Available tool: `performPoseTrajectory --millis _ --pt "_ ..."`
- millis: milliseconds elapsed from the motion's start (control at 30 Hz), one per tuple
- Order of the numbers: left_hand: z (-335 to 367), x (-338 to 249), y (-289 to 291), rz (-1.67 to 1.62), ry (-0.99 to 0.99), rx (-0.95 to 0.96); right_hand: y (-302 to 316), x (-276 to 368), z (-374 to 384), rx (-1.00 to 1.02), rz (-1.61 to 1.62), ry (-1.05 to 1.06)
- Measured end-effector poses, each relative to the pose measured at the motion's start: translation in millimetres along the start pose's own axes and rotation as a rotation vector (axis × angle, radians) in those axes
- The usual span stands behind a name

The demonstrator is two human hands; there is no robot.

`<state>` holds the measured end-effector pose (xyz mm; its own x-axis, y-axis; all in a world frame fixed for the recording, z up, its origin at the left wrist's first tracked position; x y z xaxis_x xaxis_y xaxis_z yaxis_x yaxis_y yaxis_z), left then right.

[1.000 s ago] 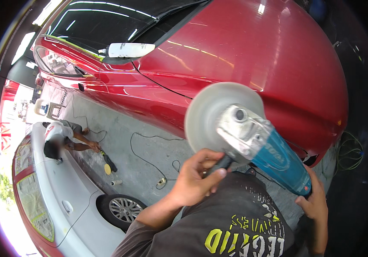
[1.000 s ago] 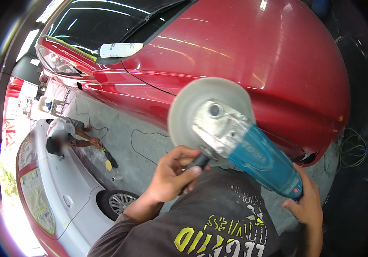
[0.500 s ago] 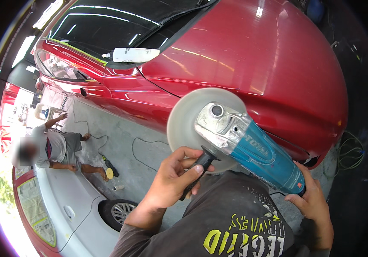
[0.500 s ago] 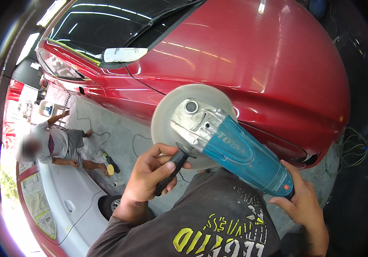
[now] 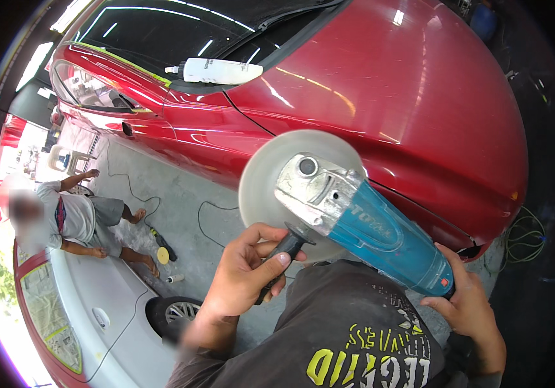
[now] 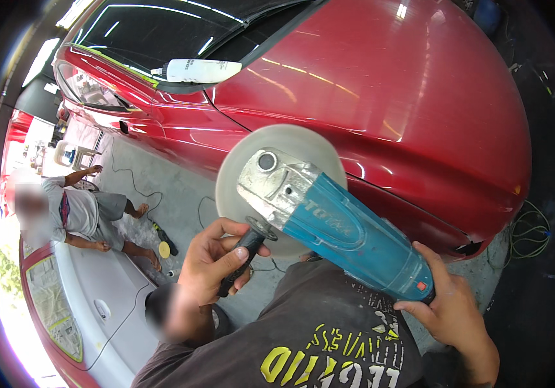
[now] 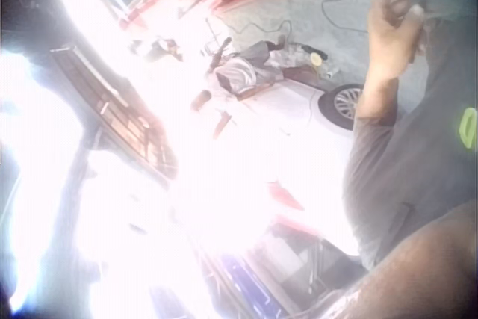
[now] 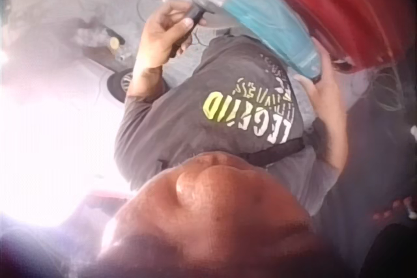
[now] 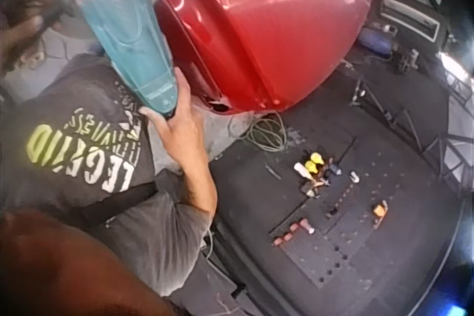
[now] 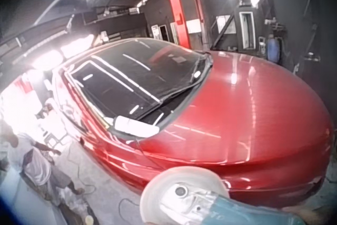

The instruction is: The person uses a teal electric polisher with a white pad to polish the hood of a red car. They move the tool in circular motions across the surface. Another person is visible in the background working on a white car.

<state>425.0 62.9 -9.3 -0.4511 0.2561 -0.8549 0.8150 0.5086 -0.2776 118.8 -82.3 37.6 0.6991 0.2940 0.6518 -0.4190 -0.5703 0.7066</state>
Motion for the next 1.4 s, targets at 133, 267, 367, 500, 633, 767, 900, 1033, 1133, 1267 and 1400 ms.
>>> performPoseTrajectory --millis 133,267,367,500,633,767,900,1033,1133,1267,1400 --pt "2.6 1.3 41.5 -0.076 -0.029 -0.082 -21.5 23.3 15.5 0.057 -0.094 0.054" --pt "16.4 -5.7 97.5 -0.094 -0.082 -0.132 -51.2 63.6 39.6 0.077 -0.131 0.188" --pt "23.1 -18.0 136.0 -0.087 -0.149 -0.184 -72.6 87.5 61.1 0.094 -0.073 0.280" --pt "21.0 -20.8 157.3 -0.087 -0.210 -0.218 -85.0 99.3 75.6 0.095 -0.097 0.331" --pt "17.7 -6.6 125.9 -0.080 -0.188 -0.179 -69.7 73.2 60.1 0.048 -0.097 0.270" --pt "6.7 6.0 47.0 -0.022 -0.074 -0.062 -26.9 24.9 18.5 -0.038 -0.035 0.127" --pt "-1.1 17.7 -36.2 0.101 0.069 0.123 16.6 -16.6 -29.6 -0.177 -0.081 0.069" --pt "2.9 19.0 -102.1 0.185 0.086 0.327 42.9 -85.7 -74.7 -0.245 -0.062 -0.180" --pt "4.3 18.1 -112.9 0.204 0.081 0.342 46.5 -93.5 -81.7 -0.245 -0.031 -0.247" --pt "3.7 9.9 -79.2 0.197 0.130 0.239 24.9 -65.9 -51.7 -0.187 0.053 -0.074" --pt "6.2 -2.0 -24.4 0.162 0.097 0.065 -5.0 -24.7 -16.1 -0.143 0.086 0.019"
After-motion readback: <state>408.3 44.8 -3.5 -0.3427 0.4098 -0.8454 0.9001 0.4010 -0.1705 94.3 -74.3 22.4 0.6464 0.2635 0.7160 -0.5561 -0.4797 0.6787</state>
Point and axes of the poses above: each hand's wrist, its own z-axis towards the middle knuckle, its own y-axis out of the back of the hand, x = y × z, the point moved 9 cm from there along z, towards the middle knuckle, and after that the axes turned 9 degrees about -x, right-handed, at the moved point
